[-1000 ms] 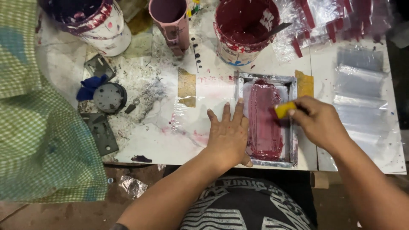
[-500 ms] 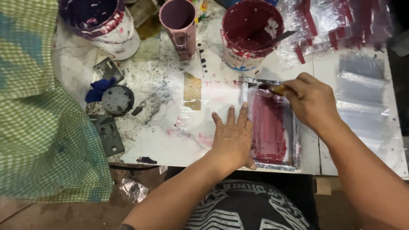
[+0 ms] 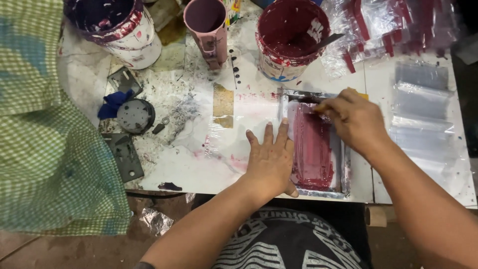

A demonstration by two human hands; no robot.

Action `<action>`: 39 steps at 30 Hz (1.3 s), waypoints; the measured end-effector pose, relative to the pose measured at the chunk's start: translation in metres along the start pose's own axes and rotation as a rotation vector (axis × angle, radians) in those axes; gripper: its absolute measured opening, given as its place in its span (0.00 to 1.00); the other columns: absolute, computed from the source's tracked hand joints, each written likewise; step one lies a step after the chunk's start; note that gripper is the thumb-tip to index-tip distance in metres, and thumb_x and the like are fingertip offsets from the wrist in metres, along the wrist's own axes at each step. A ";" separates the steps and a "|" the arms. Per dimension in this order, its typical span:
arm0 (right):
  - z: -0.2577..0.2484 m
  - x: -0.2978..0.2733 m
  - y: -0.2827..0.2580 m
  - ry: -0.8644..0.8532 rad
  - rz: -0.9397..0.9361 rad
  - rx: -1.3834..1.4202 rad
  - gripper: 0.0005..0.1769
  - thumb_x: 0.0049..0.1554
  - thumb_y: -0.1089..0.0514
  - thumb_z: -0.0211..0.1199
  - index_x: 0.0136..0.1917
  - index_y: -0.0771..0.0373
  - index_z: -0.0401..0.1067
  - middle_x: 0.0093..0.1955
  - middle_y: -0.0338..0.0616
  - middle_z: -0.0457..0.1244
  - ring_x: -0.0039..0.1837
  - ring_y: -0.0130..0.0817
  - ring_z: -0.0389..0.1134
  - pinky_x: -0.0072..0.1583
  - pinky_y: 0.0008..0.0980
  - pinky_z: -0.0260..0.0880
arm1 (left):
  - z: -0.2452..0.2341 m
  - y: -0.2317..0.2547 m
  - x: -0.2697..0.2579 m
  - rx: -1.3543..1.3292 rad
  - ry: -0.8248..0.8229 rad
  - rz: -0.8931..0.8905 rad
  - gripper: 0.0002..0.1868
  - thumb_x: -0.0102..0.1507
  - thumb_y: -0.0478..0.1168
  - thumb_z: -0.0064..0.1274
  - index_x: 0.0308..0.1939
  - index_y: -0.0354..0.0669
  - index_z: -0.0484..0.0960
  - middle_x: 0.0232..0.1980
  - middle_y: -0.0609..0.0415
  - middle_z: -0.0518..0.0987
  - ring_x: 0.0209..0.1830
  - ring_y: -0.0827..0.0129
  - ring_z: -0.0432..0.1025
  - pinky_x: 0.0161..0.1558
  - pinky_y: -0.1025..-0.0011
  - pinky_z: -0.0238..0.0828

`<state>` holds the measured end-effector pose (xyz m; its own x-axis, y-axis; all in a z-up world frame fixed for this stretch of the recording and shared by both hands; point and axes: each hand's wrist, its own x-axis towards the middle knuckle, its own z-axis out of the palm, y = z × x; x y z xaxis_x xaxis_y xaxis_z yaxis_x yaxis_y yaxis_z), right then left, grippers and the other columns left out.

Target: The person uses a yellow squeegee to spread red ink evenly across a rectangular screen printing frame. They then place a clear plastic sheet over the inked screen and press it down with both hands to transfer the ink. The person repeats the process of spreading ink and pressing the plastic sheet multiple times.

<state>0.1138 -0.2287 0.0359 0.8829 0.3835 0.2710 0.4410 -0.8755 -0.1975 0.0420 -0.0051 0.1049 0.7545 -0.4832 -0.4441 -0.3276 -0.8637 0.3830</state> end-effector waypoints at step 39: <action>0.019 0.008 0.012 0.131 -0.101 -0.114 0.06 0.63 0.51 0.67 0.53 0.49 0.80 0.43 0.38 0.64 0.43 0.46 0.71 0.45 0.39 0.72 | 0.001 -0.003 -0.002 -0.028 0.022 0.014 0.56 0.44 0.51 0.79 0.67 0.26 0.66 0.82 0.28 0.48 0.79 0.26 0.43 0.63 0.13 0.29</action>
<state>0.1287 -0.2307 0.0181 0.8033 0.4358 0.4060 0.4982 -0.8652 -0.0570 0.0411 -0.0020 0.1040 0.7626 -0.4917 -0.4204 -0.3227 -0.8524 0.4115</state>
